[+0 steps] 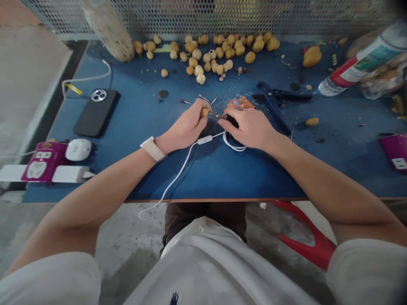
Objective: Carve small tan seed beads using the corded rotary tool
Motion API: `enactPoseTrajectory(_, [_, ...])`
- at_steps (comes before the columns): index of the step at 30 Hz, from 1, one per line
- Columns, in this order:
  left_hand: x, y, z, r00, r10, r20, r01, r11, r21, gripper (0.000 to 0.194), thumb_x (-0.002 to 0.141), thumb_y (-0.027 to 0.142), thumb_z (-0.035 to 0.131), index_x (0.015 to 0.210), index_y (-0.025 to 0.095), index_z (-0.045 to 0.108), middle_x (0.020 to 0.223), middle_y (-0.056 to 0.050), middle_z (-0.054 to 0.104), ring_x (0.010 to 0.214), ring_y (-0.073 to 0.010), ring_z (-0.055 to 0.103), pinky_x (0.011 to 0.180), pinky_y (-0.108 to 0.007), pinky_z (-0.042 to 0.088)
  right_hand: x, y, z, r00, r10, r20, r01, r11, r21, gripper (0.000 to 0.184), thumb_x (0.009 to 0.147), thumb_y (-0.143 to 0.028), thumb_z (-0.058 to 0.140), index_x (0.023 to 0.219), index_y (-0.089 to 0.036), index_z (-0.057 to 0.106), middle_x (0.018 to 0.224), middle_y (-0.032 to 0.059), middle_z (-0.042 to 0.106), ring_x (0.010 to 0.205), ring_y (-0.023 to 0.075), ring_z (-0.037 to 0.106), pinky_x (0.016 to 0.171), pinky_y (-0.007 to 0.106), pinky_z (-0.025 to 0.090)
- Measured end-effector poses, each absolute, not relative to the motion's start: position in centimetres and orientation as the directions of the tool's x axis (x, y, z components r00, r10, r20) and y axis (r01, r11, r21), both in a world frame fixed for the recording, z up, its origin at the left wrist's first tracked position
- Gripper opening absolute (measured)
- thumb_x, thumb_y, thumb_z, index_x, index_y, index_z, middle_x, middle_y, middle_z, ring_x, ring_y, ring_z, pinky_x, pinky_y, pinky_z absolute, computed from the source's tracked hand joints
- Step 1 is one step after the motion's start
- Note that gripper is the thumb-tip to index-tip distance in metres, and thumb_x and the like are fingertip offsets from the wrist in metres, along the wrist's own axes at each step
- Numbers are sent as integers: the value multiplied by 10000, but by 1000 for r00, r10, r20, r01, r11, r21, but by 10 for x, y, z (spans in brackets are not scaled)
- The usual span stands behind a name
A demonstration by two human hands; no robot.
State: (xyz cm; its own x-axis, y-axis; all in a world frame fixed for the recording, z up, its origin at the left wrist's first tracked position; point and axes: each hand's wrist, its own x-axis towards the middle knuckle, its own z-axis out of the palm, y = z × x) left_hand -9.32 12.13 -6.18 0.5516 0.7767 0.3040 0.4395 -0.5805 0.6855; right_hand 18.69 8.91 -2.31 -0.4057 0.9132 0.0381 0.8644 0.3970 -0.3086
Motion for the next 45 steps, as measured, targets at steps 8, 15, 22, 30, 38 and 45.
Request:
enactPoseTrajectory(8, [-91, 119, -58, 555, 785, 277, 468, -570, 676, 291, 1159, 152, 598, 1418, 252, 688, 1442, -177, 850, 1307, -322, 796, 1272, -522, 672, 185, 88, -20, -401, 916, 27, 871, 390, -298, 551, 1300, -637, 550, 1419, -209, 877, 1137, 184, 916, 1060, 413, 824, 897, 449, 525])
enactPoseTrajectory(15, [-92, 120, -59, 560, 773, 299, 460, -590, 663, 298, 1143, 145, 617, 1415, 237, 695, 1400, -173, 853, 1299, -337, 814, 1281, -568, 683, 186, 89, -23, -403, 915, 39, 867, 395, -304, 515, 1297, -617, 576, 1404, -212, 876, 1119, 173, 919, 1073, 410, 832, 906, 447, 522])
enactPoseTrajectory(22, [-93, 120, -60, 563, 771, 297, 460, -591, 663, 292, 1152, 139, 603, 1412, 235, 696, 1411, -183, 856, 1307, -337, 818, 1275, -563, 684, 186, 88, -22, -421, 906, 43, 859, 414, -301, 517, 1293, -605, 550, 1404, -227, 885, 1122, 167, 924, 1046, 401, 824, 872, 440, 509])
enactPoseTrajectory(30, [-92, 121, -62, 571, 762, 306, 466, -607, 644, 289, 1157, 151, 616, 1420, 231, 705, 1411, -172, 852, 1315, -344, 819, 1278, -584, 683, 186, 89, -21, -415, 909, 39, 862, 407, -301, 521, 1293, -608, 548, 1431, -230, 879, 1102, 159, 925, 1048, 401, 832, 872, 434, 513])
enactPoseTrajectory(38, [-92, 119, -60, 567, 772, 288, 469, -589, 657, 263, 1176, 150, 607, 1407, 231, 704, 1436, -188, 856, 1322, -343, 819, 1280, -576, 684, 186, 89, -22, -413, 910, 36, 863, 404, -303, 518, 1292, -615, 564, 1422, -230, 885, 1122, 164, 930, 1033, 394, 825, 862, 425, 508])
enactPoseTrajectory(45, [-92, 119, -61, 569, 766, 298, 465, -599, 652, 320, 1183, 182, 631, 1486, 212, 731, 1468, -183, 854, 1394, -354, 816, 1342, -589, 666, 187, 89, -24, -421, 906, 50, 856, 415, -308, 532, 1301, -643, 553, 1394, -235, 881, 1114, 160, 925, 1032, 389, 826, 865, 423, 520])
